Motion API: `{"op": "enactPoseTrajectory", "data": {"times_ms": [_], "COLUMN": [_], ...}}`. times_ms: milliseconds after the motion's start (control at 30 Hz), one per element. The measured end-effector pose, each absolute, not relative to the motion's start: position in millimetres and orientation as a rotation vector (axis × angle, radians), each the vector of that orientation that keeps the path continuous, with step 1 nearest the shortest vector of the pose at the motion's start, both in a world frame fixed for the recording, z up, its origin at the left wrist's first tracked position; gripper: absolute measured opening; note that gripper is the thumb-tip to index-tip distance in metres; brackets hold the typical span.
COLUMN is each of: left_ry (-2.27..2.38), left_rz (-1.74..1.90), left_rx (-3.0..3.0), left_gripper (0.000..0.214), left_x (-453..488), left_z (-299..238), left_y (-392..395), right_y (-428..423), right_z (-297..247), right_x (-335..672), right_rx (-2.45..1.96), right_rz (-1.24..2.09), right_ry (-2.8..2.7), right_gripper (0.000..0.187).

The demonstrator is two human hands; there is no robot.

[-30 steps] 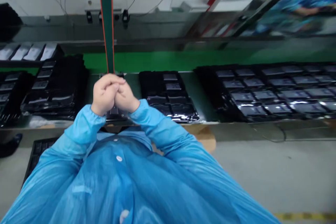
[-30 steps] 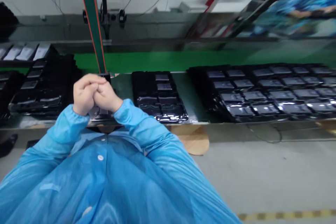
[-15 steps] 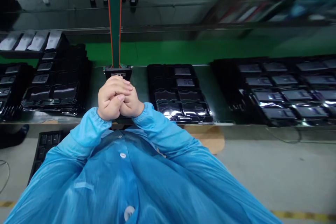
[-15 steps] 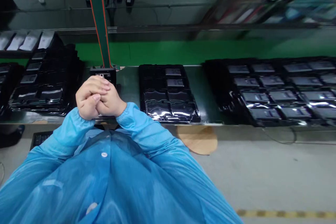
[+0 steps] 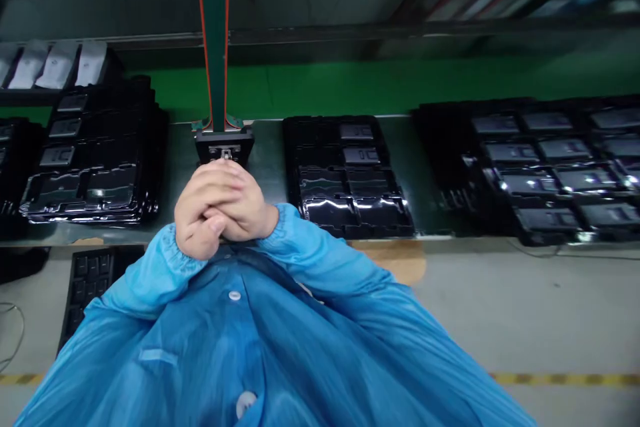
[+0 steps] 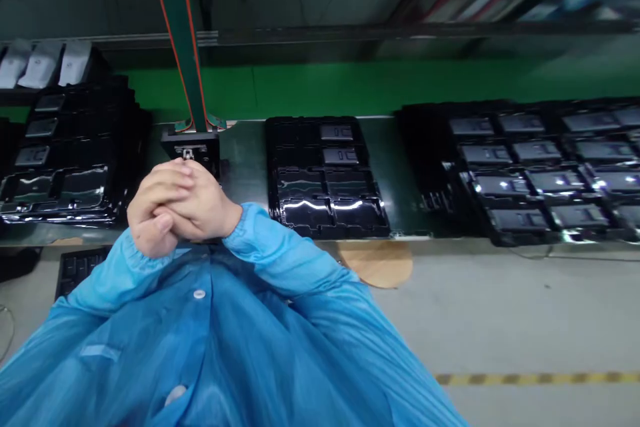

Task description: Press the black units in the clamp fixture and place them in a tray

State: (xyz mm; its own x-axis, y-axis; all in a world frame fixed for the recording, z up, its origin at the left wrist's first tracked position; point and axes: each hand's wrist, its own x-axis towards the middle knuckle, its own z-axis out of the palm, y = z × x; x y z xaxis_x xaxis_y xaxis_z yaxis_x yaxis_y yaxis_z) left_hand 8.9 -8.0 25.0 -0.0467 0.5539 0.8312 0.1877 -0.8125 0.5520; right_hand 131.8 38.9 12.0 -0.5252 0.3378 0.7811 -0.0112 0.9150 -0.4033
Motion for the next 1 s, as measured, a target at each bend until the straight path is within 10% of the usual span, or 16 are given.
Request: {"op": "enactPoseTrajectory", "data": {"times_ms": [100, 333, 700, 1000], "left_ry": [1.269, 1.839, 1.765, 1.633], "left_rz": [1.983, 0.845, 0.84, 0.874], "left_rx": [1.568, 1.563, 1.303, 1.164], "left_gripper": [0.044, 0.018, 0.034, 0.041], "left_x": [-1.3, -31.2, -33.4, -33.3], "left_z": [-2.5, -65.2, -73.5, -62.1], "left_y": [-26.5, -42.1, -13.0, -2.0], "right_y": [45.2, 116.8, 134.8, 44.6], "right_z": [46.7, 75.6, 51.1, 16.1], "right_x": [130.5, 124.5, 131.9, 178.8], "right_rx": [-0.346, -0.782, -0.894, -0.978], "right_rz": [0.539, 0.78, 0.764, 0.645], "right_ry": [-1.86, -1.833, -1.81, -1.47], "right_gripper": [0.031, 0.034, 0.05, 0.017]}}
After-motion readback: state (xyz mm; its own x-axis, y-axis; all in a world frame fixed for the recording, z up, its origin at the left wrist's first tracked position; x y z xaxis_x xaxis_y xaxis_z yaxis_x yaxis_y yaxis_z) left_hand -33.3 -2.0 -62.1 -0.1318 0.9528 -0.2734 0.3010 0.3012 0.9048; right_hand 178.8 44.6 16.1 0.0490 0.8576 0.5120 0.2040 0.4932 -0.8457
